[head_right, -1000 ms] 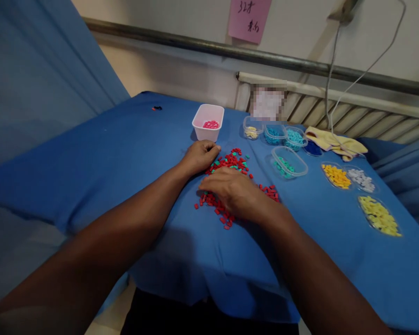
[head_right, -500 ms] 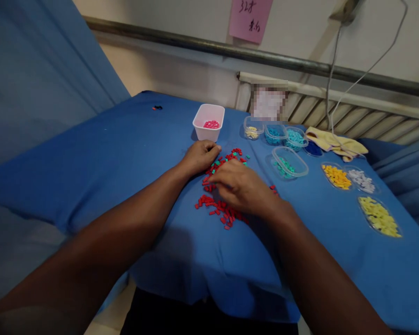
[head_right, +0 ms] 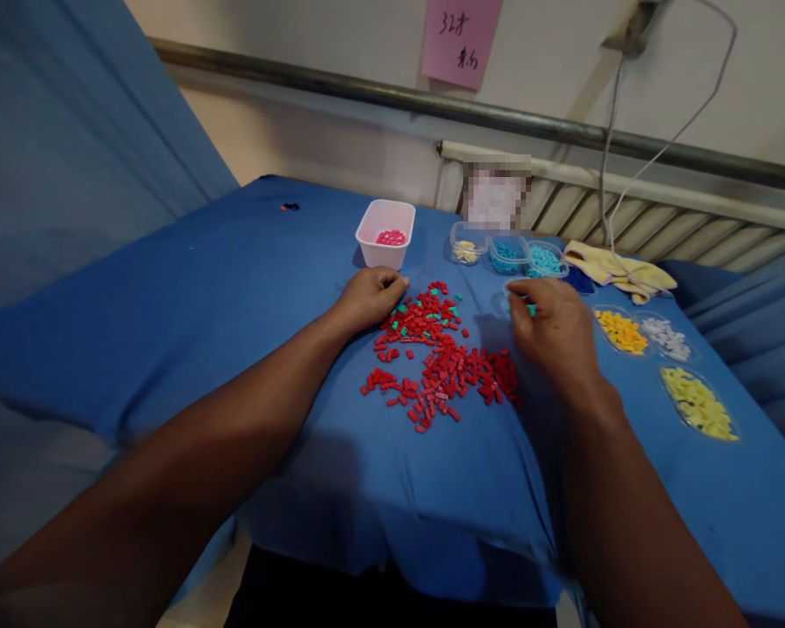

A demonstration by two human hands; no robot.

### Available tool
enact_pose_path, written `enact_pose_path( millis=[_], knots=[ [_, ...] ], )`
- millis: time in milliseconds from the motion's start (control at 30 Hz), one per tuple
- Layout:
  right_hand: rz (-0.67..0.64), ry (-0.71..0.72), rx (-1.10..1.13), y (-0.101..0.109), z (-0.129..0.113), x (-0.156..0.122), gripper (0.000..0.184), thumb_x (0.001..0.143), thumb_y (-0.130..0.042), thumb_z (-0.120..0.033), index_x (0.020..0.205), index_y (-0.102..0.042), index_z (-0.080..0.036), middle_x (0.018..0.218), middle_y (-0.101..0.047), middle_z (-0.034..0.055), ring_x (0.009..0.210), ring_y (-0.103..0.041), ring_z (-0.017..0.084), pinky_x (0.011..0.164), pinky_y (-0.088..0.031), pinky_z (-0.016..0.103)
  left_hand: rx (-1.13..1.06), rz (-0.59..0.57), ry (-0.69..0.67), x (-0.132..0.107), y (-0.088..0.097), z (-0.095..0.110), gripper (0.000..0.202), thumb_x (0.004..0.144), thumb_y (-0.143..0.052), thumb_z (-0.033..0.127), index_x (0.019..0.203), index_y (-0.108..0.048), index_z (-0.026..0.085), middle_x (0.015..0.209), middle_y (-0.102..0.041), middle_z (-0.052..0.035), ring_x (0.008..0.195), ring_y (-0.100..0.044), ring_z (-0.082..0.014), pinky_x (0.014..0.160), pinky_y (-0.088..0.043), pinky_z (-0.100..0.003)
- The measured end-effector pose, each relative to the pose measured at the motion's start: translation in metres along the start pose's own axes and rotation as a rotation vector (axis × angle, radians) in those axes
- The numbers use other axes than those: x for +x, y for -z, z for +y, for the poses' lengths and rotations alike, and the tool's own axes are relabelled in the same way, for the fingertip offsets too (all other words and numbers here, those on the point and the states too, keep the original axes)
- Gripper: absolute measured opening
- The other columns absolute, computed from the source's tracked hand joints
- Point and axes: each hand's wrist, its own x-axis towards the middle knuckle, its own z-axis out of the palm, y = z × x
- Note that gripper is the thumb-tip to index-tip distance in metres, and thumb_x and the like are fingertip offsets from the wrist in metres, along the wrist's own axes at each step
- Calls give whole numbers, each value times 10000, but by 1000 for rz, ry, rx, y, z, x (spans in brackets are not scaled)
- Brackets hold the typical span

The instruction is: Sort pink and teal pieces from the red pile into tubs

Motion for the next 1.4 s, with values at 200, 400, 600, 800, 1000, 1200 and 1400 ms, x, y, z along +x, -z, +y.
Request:
enact_pose_path(
  millis=[200,400,600,800,1000,1200,1400],
  knots=[
    [-323,376,211,-38,-66,0,235,1052,-601,-182,1149,-811,-227,1120,-837,77,1059,-747,265,1000,-563,412,106,-72,-162,-7,28,10,249,964,-641,340,1007,-821,174,1039,-775,-82,883,-663,-209,767,-434,-328],
    [-495,327,138,-49,-74,4,297,1036,-593,-122,1207,-819,-212,1195,-835,71,1125,-740,257,1062,-525,374,160,-464,-271,-13,48,12,215,889,-652,292,956,-835,203,855,-761,-27,716,-618,-173,659,-394,-306],
    [-556,305,72,-38,-78,3,302,1032,-594,-147,1198,-832,-230,1111,-836,75,1072,-739,267,971,-535,361,100,-612,-268,-16,46,15,281,826,-635,205,1005,-849,231,865,-772,-14,699,-632,-163,663,-422,-281],
    [-550,296,63,-46,-76,4,295,1021,-599,-172,1200,-827,-223,1127,-838,82,1057,-738,278,964,-528,382,180,-622,-290,-21,50,28,268,818,-659,200,1002,-851,232,888,-768,-20,699,-609,-167,638,-379,-290],
    [-387,284,198,-44,-74,0,285,976,-593,-160,1165,-801,-203,1070,-809,90,1012,-718,265,961,-530,384,178,-619,-255,-23,57,31,251,785,-641,174,958,-818,215,794,-729,-8,653,-571,-164,606,-343,-293],
    [-449,283,210,-51,-86,3,265,1064,-547,-240,1137,-798,-196,1072,-794,101,1021,-699,258,979,-507,379,148,-639,-99,-28,66,34,161,751,-637,180,843,-768,187,697,-687,1,613,-552,-156,586,-344,-290],
    [-619,286,-20,-52,-100,10,343,1087,-516,-236,1270,-802,-187,1122,-775,140,1083,-674,291,968,-478,390,123,-671,-61,-31,66,36,219,750,-664,210,921,-801,205,767,-728,9,658,-587,-160,589,-359,-279]
  ],
)
